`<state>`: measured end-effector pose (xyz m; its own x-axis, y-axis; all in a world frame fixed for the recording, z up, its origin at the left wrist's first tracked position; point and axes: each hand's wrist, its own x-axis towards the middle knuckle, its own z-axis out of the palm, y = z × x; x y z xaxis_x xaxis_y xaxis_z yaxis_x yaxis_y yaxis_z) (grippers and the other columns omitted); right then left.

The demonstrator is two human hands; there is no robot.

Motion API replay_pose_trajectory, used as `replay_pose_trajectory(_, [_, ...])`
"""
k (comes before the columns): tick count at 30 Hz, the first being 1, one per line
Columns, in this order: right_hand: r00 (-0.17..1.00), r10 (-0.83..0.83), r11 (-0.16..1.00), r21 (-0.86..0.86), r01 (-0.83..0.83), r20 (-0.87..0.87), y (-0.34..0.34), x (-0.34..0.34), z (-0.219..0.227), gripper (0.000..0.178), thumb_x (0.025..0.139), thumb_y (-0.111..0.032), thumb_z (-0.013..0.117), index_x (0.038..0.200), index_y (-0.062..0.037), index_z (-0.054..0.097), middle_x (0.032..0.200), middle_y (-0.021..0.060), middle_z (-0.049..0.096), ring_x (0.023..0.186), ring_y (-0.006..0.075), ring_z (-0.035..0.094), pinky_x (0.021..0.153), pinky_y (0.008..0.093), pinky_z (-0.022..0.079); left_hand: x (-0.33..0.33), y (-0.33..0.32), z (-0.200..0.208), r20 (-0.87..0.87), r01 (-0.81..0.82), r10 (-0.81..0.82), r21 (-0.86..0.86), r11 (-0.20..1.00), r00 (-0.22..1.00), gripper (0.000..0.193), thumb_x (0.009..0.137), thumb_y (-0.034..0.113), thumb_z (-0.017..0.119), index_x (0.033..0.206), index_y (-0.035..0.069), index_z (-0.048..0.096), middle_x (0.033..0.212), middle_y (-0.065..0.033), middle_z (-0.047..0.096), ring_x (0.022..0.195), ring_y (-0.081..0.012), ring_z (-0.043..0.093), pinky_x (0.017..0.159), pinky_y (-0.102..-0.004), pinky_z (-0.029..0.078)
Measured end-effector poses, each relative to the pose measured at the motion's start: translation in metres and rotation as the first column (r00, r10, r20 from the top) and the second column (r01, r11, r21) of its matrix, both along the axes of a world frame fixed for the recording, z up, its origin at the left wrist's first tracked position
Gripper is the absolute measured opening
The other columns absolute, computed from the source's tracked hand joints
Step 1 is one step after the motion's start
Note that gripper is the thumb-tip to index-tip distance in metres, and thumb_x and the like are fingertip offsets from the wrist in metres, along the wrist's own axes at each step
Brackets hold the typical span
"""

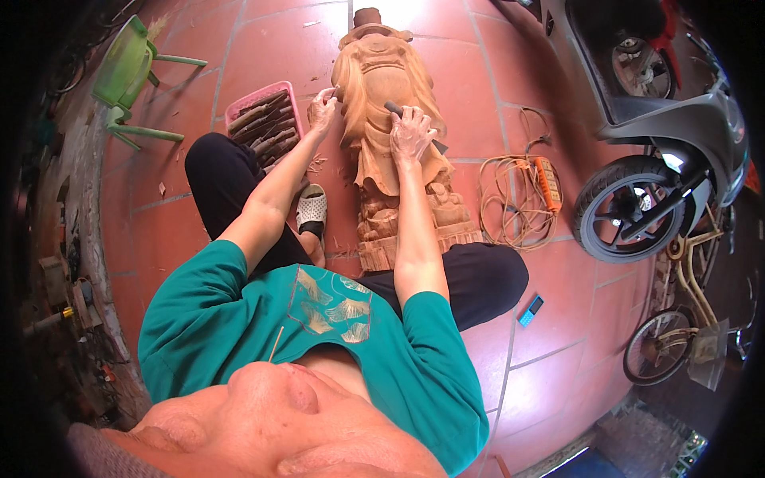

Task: The person sits on the floor and carves a wooden sculpture using a chisel and mallet. They repeatedly strike the chisel to shape the wood and occasionally wipe away wood shavings with their hand.

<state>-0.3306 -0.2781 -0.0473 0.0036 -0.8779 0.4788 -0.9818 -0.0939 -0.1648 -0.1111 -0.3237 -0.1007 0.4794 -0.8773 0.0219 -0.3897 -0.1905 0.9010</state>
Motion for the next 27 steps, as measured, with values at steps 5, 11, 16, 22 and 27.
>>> replay_pose_trajectory(5, [1.0, -0.002, 1.0, -0.003, 0.002, -0.012, -0.003, 0.011, 0.005, 0.031, 0.09, -0.04, 0.062, 0.111, -0.0167, 0.063, 0.112, -0.0021, 0.057, 0.103, 0.0212, 0.054, 0.078, 0.0468, 0.043, 0.014, -0.009, 0.002, 0.425, 0.136, -0.054, -0.165, 0.977, 0.903, 0.024, 0.089, 0.013, 0.062, 0.111, 0.018, 0.069, 0.095, -0.0146, 0.069, 0.087, -0.0342, 0.067, 0.076, -0.045, 0.053])
replay_pose_trajectory(11, [1.0, -0.026, 0.999, 0.027, 0.027, -0.016, -0.001, 0.008, 0.013, 0.031, 0.09, -0.04, 0.063, 0.109, -0.0164, 0.063, 0.112, -0.0018, 0.057, 0.102, 0.021, 0.054, 0.078, 0.045, 0.043, 0.008, -0.028, 0.008, 0.496, 0.138, -0.078, -0.086, 0.987, 0.865, 0.021, 0.092, 0.014, 0.056, 0.106, 0.017, 0.07, 0.095, -0.0159, 0.068, 0.088, -0.0378, 0.066, 0.075, -0.0487, 0.053])
replay_pose_trajectory(16, [1.0, -0.008, 1.0, 0.007, 0.008, 0.007, -0.002, 0.015, 0.013, 0.028, 0.088, -0.038, 0.065, 0.108, -0.017, 0.063, 0.112, -0.0018, 0.057, 0.101, 0.0207, 0.054, 0.078, 0.0445, 0.043, 0.027, -0.082, 0.028, 0.644, 0.174, -0.173, 0.063, 0.983, 0.745, 0.024, 0.095, 0.021, 0.049, 0.106, 0.018, 0.071, 0.094, -0.0177, 0.068, 0.088, -0.0387, 0.067, 0.076, -0.0503, 0.052])
replay_pose_trajectory(22, [0.999, -0.046, 0.999, 0.018, 0.045, 0.015, -0.007, 0.004, 0.012, 0.029, 0.088, -0.038, 0.066, 0.108, -0.0172, 0.063, 0.112, -0.0013, 0.057, 0.101, 0.0214, 0.055, 0.078, 0.0451, 0.043, 0.014, -0.061, 0.037, 0.507, 0.239, -0.245, 0.078, 0.968, 0.826, 0.019, 0.091, 0.031, 0.061, 0.099, 0.017, 0.071, 0.089, -0.0162, 0.07, 0.085, -0.037, 0.068, 0.074, -0.049, 0.051])
replay_pose_trajectory(27, [0.998, -0.021, 0.999, 0.037, 0.019, 0.054, -0.003, 0.01, 0.016, 0.029, 0.088, -0.038, 0.065, 0.108, -0.0167, 0.063, 0.113, -0.001, 0.058, 0.102, 0.0215, 0.054, 0.078, 0.0451, 0.042, 0.011, -0.036, 0.018, 0.346, 0.087, -0.082, 0.0, 0.996, 0.935, 0.015, 0.087, 0.028, 0.068, 0.094, 0.015, 0.07, 0.087, -0.0151, 0.07, 0.083, -0.0371, 0.068, 0.069, -0.0482, 0.051])
